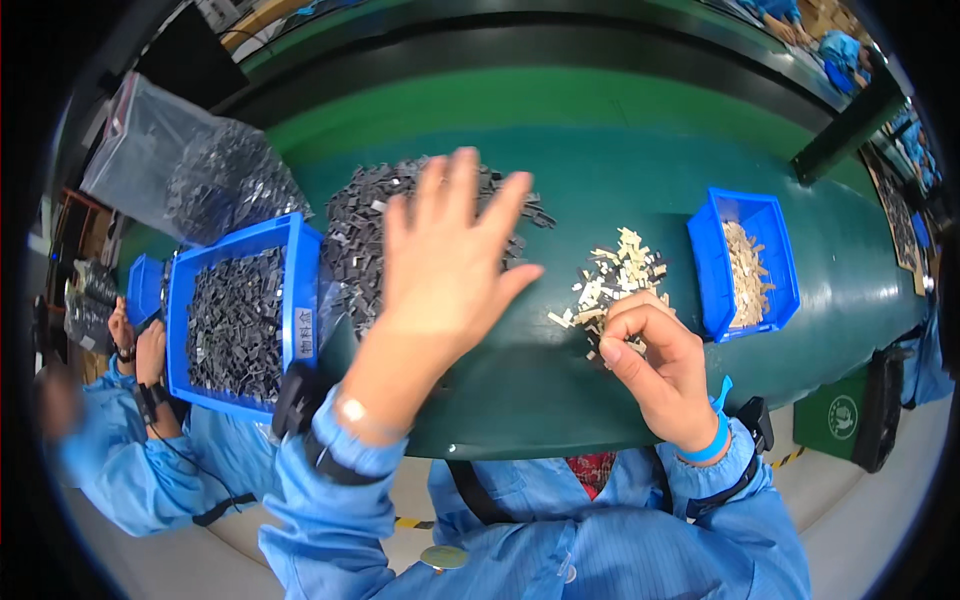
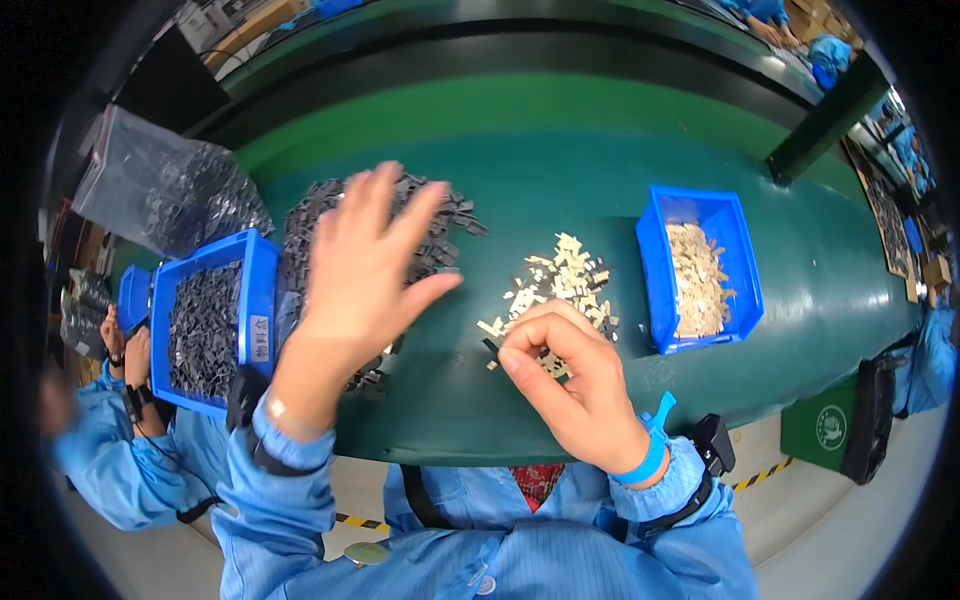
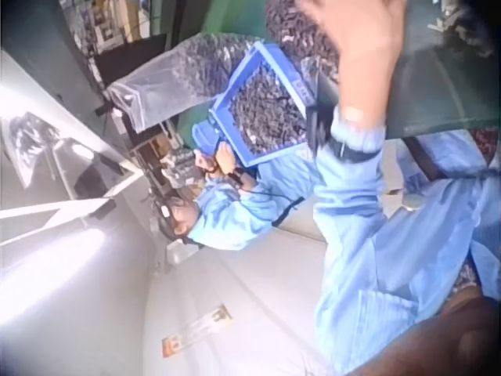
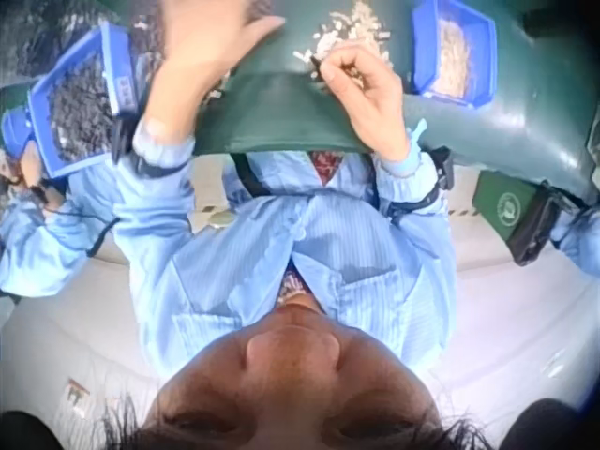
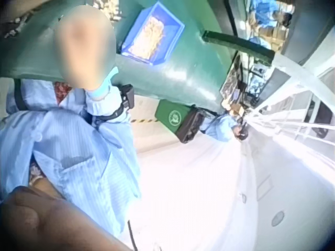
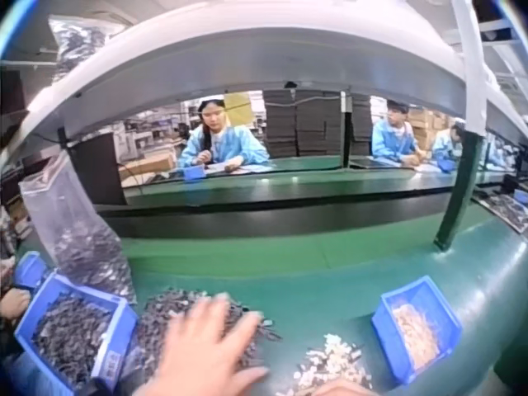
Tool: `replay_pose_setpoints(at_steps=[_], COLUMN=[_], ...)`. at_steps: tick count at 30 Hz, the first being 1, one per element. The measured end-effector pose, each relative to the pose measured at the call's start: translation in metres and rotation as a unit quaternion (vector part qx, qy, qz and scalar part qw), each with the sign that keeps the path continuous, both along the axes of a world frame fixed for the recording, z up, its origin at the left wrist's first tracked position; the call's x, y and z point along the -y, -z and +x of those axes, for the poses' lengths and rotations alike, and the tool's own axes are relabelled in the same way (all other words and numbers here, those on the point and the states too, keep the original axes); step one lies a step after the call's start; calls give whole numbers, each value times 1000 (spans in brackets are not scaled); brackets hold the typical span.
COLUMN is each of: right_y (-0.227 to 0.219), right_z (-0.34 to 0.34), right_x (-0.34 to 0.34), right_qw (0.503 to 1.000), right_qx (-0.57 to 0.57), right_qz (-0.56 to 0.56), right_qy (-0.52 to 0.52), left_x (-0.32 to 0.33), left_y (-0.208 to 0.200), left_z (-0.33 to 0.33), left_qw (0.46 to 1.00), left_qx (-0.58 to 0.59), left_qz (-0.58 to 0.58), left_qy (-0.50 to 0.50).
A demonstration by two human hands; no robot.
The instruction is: Assemble small plastic and rubber components into sub-assemblies at a factory workstation.
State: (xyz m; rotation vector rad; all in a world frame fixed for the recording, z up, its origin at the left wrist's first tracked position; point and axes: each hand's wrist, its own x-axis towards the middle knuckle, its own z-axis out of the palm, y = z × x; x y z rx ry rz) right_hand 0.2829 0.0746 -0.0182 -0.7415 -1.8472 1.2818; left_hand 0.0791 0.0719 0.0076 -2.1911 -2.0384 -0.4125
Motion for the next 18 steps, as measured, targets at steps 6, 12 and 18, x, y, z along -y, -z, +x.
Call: replay_pose_setpoints(at_steps=[6, 12, 18], right_y=[-4, 2, 2], right_z=[7, 17, 17], right_x=[9, 5, 3], right_qw=[999, 996, 997], right_qx=[5, 10, 24], right_qz=[-40, -69, -63], right_qy=[27, 47, 37], left_x=[-46, -34, 4], left_y=[46, 63, 59], left_z=[10, -3, 1], left_qw=[993, 994, 996], left_qx=[-115, -60, -44], left_qz=[-35, 0, 17], left_qy=[-5, -88, -70])
